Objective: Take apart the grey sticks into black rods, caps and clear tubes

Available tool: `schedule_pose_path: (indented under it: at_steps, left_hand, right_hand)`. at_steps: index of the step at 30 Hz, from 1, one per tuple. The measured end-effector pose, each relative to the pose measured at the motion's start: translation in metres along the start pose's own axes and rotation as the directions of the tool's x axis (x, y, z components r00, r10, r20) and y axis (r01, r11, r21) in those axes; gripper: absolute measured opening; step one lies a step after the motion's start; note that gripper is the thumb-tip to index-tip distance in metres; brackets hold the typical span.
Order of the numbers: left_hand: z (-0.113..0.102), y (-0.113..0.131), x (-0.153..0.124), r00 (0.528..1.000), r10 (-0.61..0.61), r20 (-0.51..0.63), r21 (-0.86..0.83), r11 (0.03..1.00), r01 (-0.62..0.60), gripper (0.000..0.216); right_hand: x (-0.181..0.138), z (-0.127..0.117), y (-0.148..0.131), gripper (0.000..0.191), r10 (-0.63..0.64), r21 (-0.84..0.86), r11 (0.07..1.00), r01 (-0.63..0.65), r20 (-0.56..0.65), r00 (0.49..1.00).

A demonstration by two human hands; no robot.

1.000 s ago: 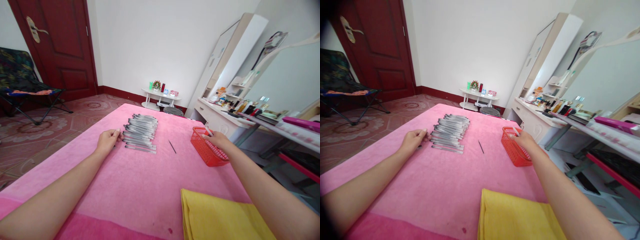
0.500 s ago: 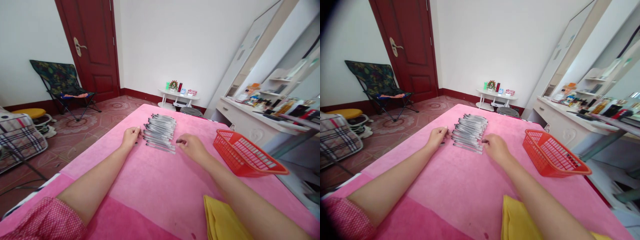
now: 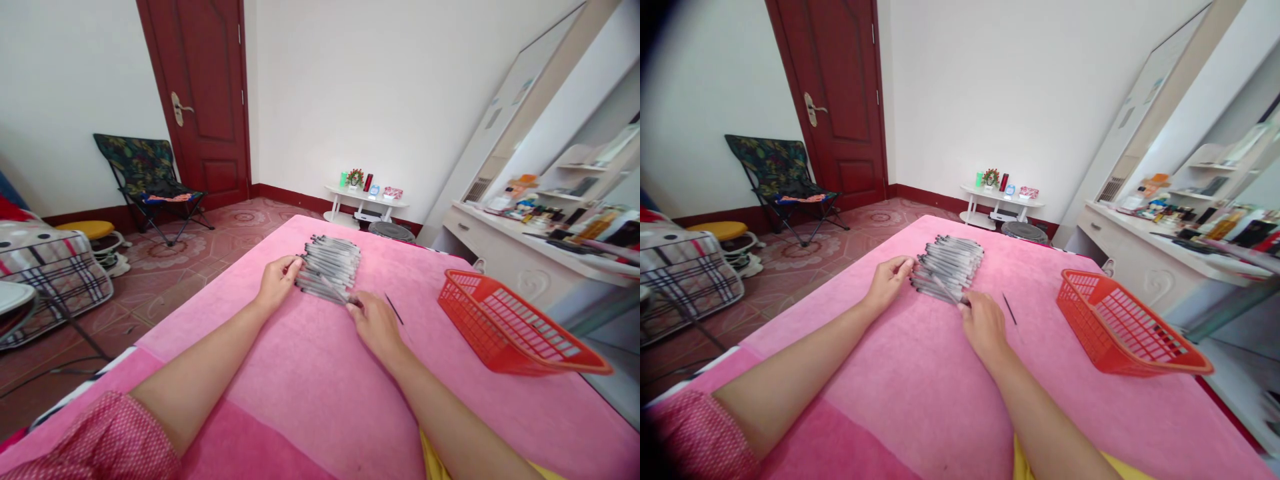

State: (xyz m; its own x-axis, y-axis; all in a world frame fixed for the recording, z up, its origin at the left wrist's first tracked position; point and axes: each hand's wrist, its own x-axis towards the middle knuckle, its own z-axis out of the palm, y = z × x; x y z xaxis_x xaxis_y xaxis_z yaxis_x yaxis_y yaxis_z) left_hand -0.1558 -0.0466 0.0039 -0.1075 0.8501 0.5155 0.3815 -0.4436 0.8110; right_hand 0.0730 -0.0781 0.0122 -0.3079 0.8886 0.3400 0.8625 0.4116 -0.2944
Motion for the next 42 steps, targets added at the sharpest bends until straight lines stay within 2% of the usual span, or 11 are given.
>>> schedule_pose_path:
  at_steps: [4, 7, 14, 19, 22, 26, 29, 32, 35, 38, 42]
  left_hand:
    - [0.007, 0.014, -0.004, 0.981, 0.091, 0.169, -0.024, 0.996, -0.088, 0.034]
    - [0.012, 0.016, -0.005, 0.965, 0.144, 0.218, -0.062, 0.989, -0.133, 0.034]
    - [0.016, 0.010, -0.004, 0.950, 0.262, 0.168, -0.085, 0.964, -0.251, 0.022]
    - [0.018, 0.006, -0.007, 0.964, 0.226, 0.141, -0.026, 0.974, -0.225, 0.019]
    - [0.019, 0.007, -0.008, 0.961, 0.221, 0.166, -0.004, 0.975, -0.224, 0.021]
    - [0.017, 0.014, -0.010, 0.927, 0.305, 0.219, 0.047, 0.945, -0.322, 0.020]
    - [0.015, 0.020, -0.012, 0.885, 0.379, 0.270, 0.112, 0.901, -0.420, 0.018]
    - [0.013, 0.023, -0.013, 0.875, 0.383, 0.298, 0.177, 0.878, -0.444, 0.021]
    - [0.017, 0.023, -0.014, 0.913, 0.287, 0.290, 0.216, 0.910, -0.354, 0.030]
    - [0.024, 0.020, -0.013, 0.960, 0.085, 0.267, 0.196, 0.971, -0.140, 0.041]
    - [0.034, 0.017, -0.011, 0.918, -0.192, 0.347, 0.081, 0.981, 0.175, 0.049]
  right_hand:
    - [-0.001, 0.000, 0.017, 0.014, 0.036, 0.202, 0.978, -0.048, 0.065, 0.997]
    - [-0.001, 0.001, 0.024, 0.013, 0.022, 0.308, 0.950, -0.045, 0.077, 0.997]
    - [0.000, 0.009, 0.027, 0.010, 0.008, 0.417, 0.909, -0.025, 0.043, 0.999]
    - [-0.001, 0.007, 0.022, 0.018, -0.010, 0.496, 0.868, 0.014, -0.011, 1.000]
    - [0.000, 0.003, 0.018, 0.026, -0.016, 0.595, 0.804, -0.004, 0.028, 0.999]
    - [0.002, 0.000, 0.017, 0.031, -0.013, 0.703, 0.708, -0.072, 0.116, 0.993]
    - [0.002, 0.000, 0.018, 0.029, 0.017, 0.719, 0.688, -0.099, 0.120, 0.993]
    - [0.001, 0.002, 0.018, 0.028, 0.041, 0.711, 0.693, -0.117, 0.123, 0.992]
    - [0.000, 0.003, 0.017, 0.025, 0.045, 0.666, 0.742, -0.075, 0.062, 0.997]
    - [-0.002, 0.002, 0.018, 0.020, 0.036, 0.556, 0.831, 0.019, -0.089, 0.995]
    - [-0.003, -0.005, 0.020, 0.016, -0.033, 0.336, 0.934, 0.118, -0.250, 0.968]
